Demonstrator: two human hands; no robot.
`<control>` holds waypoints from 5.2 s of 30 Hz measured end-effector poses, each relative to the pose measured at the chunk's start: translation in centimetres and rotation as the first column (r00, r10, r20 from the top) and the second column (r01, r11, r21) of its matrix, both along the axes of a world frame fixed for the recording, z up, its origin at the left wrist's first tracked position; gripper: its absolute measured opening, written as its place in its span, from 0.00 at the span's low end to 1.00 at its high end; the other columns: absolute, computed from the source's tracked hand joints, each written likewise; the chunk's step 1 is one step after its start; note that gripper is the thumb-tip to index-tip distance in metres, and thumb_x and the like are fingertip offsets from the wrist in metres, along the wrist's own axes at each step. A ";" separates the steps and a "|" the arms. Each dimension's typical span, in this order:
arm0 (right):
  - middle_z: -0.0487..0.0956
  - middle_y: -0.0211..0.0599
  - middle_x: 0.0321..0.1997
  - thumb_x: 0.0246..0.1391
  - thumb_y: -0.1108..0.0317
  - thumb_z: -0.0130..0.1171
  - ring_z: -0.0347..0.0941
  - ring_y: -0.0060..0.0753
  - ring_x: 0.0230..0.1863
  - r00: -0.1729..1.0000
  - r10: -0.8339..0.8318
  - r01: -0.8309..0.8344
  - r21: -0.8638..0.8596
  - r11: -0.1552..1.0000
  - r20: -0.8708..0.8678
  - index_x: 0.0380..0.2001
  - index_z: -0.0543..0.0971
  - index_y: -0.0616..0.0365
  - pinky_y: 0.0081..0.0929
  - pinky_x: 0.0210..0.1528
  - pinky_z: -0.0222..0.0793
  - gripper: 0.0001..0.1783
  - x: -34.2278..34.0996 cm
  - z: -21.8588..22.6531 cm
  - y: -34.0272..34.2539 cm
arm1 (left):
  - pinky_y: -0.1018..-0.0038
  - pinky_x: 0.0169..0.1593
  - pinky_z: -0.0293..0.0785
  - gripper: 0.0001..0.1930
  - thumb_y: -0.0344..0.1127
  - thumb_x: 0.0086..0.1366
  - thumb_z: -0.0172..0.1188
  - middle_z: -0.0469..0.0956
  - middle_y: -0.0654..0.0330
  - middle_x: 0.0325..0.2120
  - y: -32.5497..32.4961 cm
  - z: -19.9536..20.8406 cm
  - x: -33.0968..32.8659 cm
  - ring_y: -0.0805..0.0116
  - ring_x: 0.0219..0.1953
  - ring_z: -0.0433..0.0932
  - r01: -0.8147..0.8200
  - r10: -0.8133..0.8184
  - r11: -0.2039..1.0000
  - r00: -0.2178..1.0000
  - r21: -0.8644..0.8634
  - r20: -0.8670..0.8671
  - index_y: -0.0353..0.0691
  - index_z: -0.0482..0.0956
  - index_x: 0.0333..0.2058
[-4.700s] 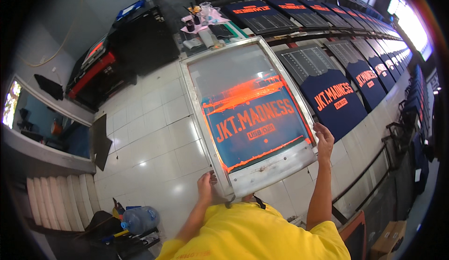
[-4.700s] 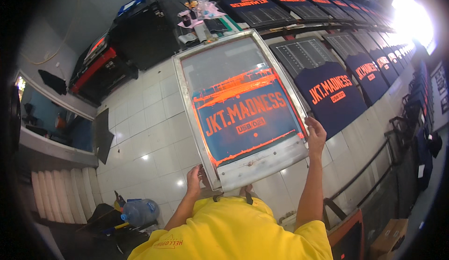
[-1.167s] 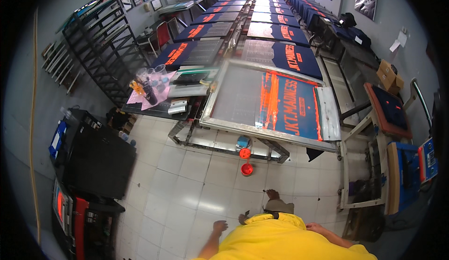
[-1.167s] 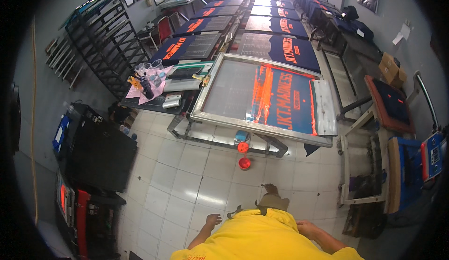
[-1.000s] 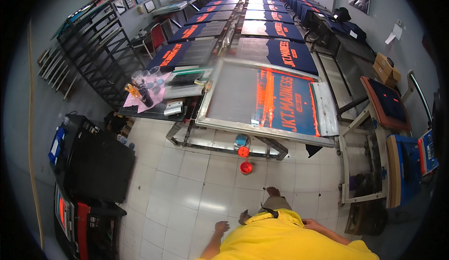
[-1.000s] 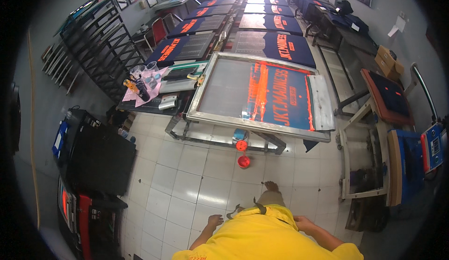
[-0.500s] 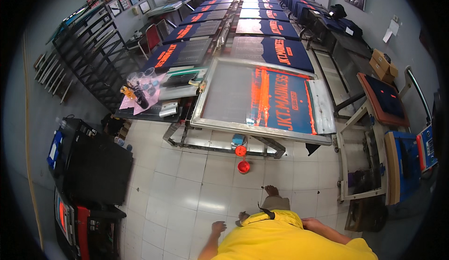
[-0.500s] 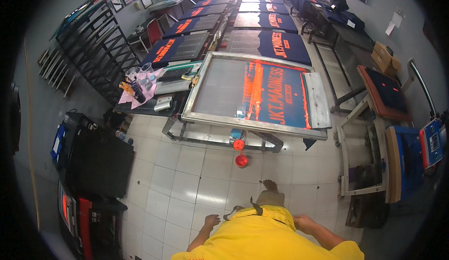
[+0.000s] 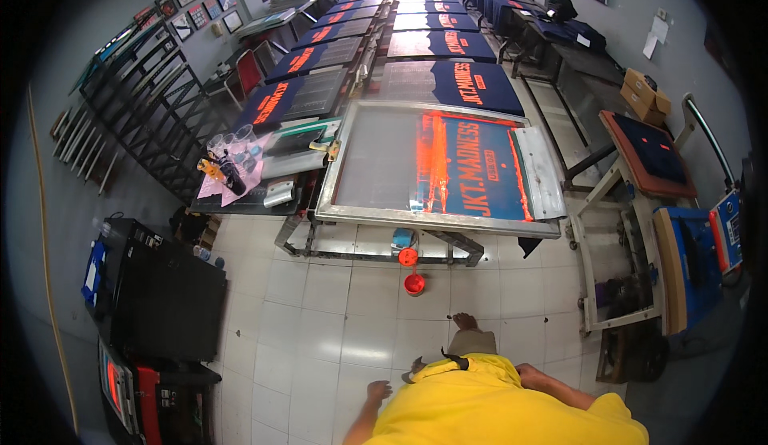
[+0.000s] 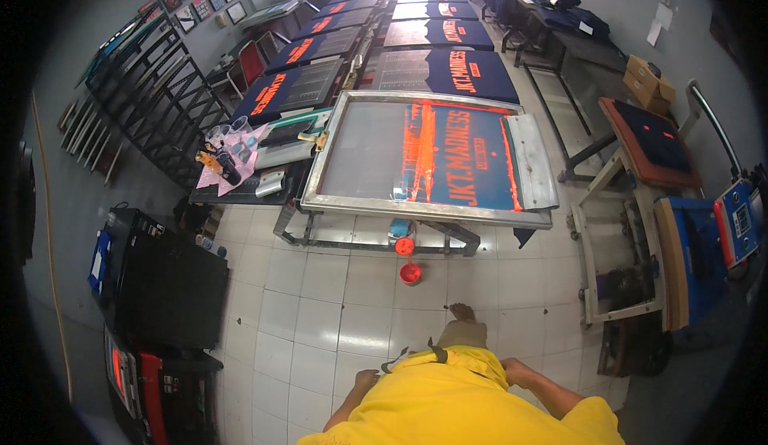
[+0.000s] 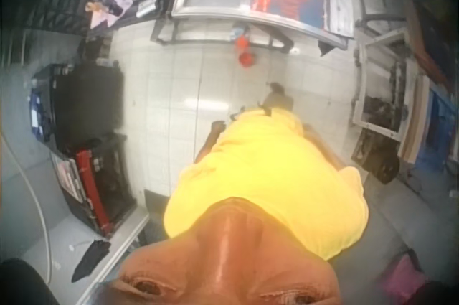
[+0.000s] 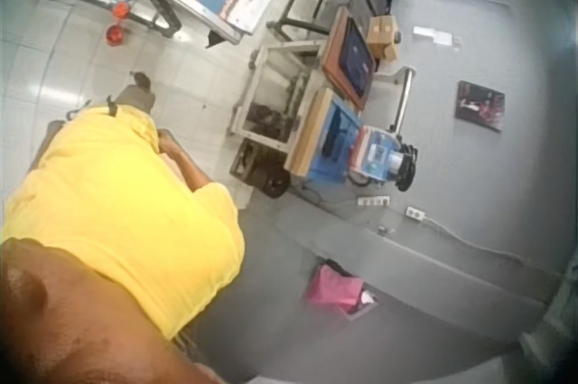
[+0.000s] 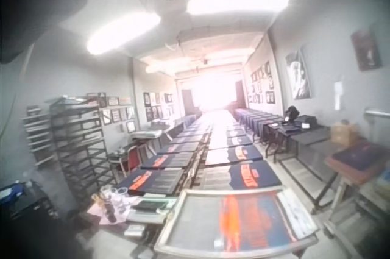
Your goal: The person performs screen printing on a series of shirts by applying orange ink through a screen with a squeegee and then refilling the ink on the screen from a container.
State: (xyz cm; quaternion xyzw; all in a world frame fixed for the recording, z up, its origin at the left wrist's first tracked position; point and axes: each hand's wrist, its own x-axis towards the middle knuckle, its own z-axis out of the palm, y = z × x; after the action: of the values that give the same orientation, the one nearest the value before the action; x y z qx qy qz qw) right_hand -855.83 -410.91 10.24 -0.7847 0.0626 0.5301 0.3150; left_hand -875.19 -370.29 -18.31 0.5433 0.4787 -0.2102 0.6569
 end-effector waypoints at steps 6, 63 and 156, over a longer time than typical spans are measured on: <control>0.82 0.49 0.42 0.48 0.52 0.64 0.77 0.42 0.42 0.984 -0.006 -0.008 0.076 0.997 0.175 0.43 0.79 0.69 0.34 0.47 0.69 0.29 -3.1 -4.4 -3.1 | 0.70 0.31 0.79 0.15 0.34 0.63 0.54 0.81 0.49 0.32 -0.7 1.2 0.3 0.58 0.28 0.82 -0.072 0.070 0.996 0.997 -0.050 -0.031 0.31 0.77 0.44; 0.83 0.39 0.38 0.49 0.62 0.64 0.75 0.25 0.39 0.735 -0.677 0.660 0.180 0.729 0.046 0.43 0.80 0.64 0.26 0.43 0.69 0.20 -44.6 -2.7 -33.5 | 0.71 0.29 0.77 0.15 0.39 0.62 0.57 0.80 0.54 0.28 -28.2 8.2 -11.2 0.64 0.25 0.80 0.440 -0.443 0.888 0.896 0.137 -0.004 0.34 0.79 0.41; 0.82 0.47 0.40 0.48 0.55 0.66 0.78 0.41 0.43 0.779 -0.607 0.583 0.172 0.794 0.160 0.42 0.80 0.63 0.32 0.46 0.69 0.24 -44.4 -6.1 -34.2 | 0.71 0.28 0.77 0.12 0.36 0.61 0.56 0.81 0.51 0.29 -29.1 6.4 -15.4 0.63 0.25 0.80 0.479 -0.483 0.861 0.875 0.172 -0.022 0.31 0.78 0.37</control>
State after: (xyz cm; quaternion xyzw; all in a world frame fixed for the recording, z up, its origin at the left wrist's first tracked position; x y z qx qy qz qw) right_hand -900.19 -445.12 4.17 -0.7561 0.2443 0.3217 0.5149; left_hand -890.57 -399.38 -11.90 0.7025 0.3371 -0.3191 0.5395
